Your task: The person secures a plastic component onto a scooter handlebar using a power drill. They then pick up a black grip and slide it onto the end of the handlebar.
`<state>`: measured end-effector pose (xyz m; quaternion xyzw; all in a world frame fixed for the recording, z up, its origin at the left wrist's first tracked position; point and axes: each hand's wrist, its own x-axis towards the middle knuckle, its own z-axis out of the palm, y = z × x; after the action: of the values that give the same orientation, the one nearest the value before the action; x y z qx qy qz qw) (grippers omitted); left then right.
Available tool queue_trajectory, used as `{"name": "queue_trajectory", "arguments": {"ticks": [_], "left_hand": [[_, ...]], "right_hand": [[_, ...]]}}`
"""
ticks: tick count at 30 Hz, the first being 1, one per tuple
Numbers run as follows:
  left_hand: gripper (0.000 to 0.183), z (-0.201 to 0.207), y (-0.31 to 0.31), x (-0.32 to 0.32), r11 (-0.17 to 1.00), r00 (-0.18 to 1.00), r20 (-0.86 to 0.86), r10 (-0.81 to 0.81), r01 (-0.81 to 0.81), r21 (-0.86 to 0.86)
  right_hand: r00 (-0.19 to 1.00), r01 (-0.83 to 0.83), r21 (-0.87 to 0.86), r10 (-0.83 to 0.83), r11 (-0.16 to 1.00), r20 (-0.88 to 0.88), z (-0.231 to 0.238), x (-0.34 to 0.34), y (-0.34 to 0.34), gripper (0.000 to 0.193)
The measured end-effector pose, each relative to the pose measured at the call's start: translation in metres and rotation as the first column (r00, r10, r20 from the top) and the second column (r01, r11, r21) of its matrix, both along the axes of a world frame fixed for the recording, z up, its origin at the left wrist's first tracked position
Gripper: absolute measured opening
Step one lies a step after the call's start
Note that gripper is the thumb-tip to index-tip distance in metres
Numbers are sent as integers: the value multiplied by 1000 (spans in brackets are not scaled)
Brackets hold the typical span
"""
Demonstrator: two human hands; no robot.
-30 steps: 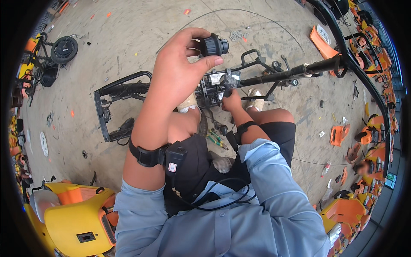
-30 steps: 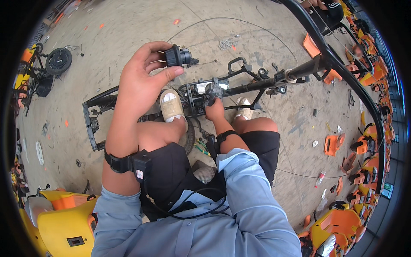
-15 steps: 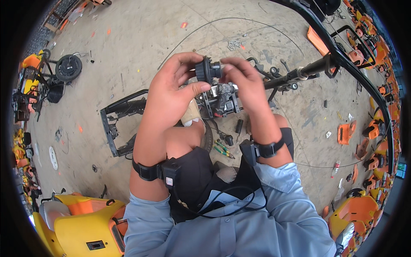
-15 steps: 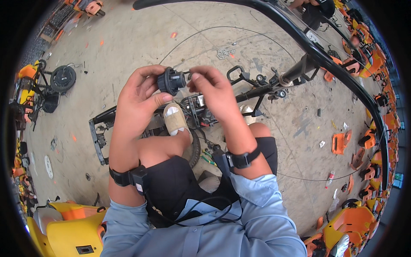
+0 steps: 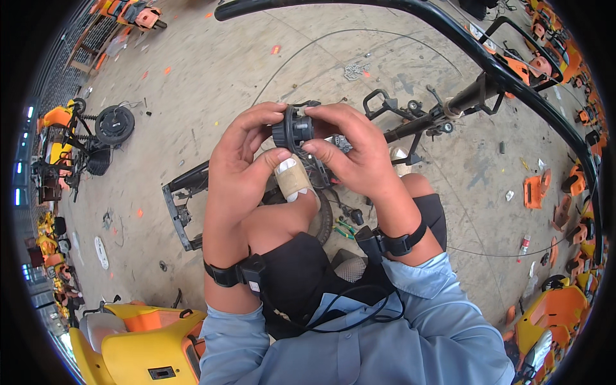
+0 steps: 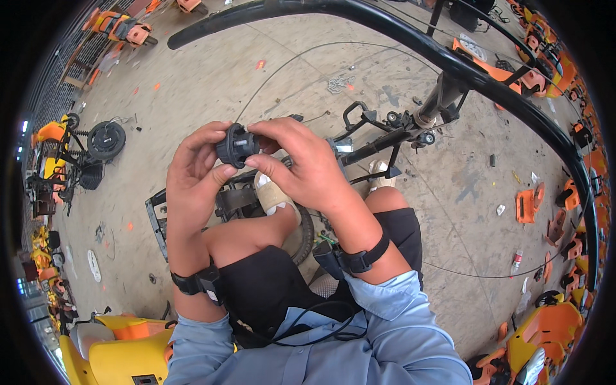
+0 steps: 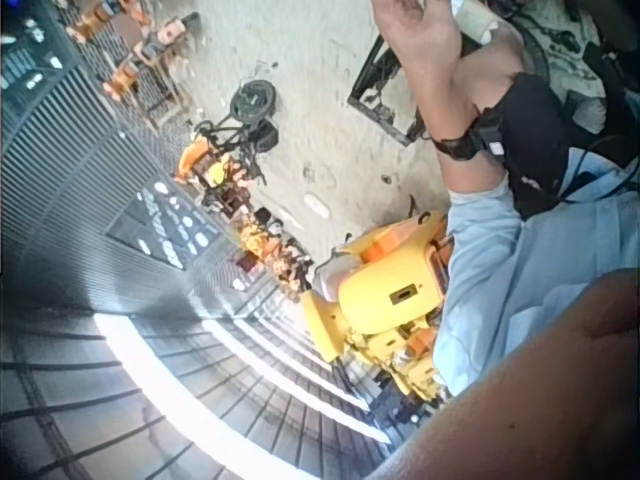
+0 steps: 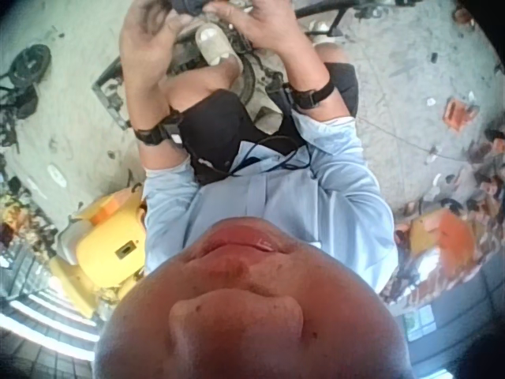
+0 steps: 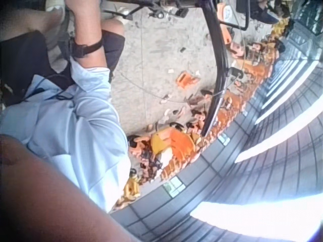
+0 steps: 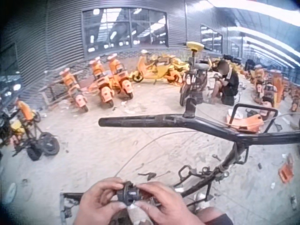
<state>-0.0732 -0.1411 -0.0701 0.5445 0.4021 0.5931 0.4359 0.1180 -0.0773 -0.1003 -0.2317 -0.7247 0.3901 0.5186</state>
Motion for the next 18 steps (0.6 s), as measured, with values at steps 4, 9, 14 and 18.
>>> {"name": "queue_trajectory", "arguments": {"ticks": [4,9,14,18], "left_hand": [[47,2,0,1,997,993,-100,55,-48,68],[47,6,-3,5,992,980,-170,102,-88,91],[48,3,-5,6,984,977,-179,117,-90,154],[47,5,-7,8,975,965,-225,137,-92,200]], "right_hand": [[1000,12,2,-12,1000,-25,-2,-2,1,40],[1000,10,-5,-10,1000,-28,1,-1,-2,39],[1000,14,3,-14,1000,-14,5,2,-5,39],[998,14,-15,-14,1000,-54,5,2,-7,37]]}}
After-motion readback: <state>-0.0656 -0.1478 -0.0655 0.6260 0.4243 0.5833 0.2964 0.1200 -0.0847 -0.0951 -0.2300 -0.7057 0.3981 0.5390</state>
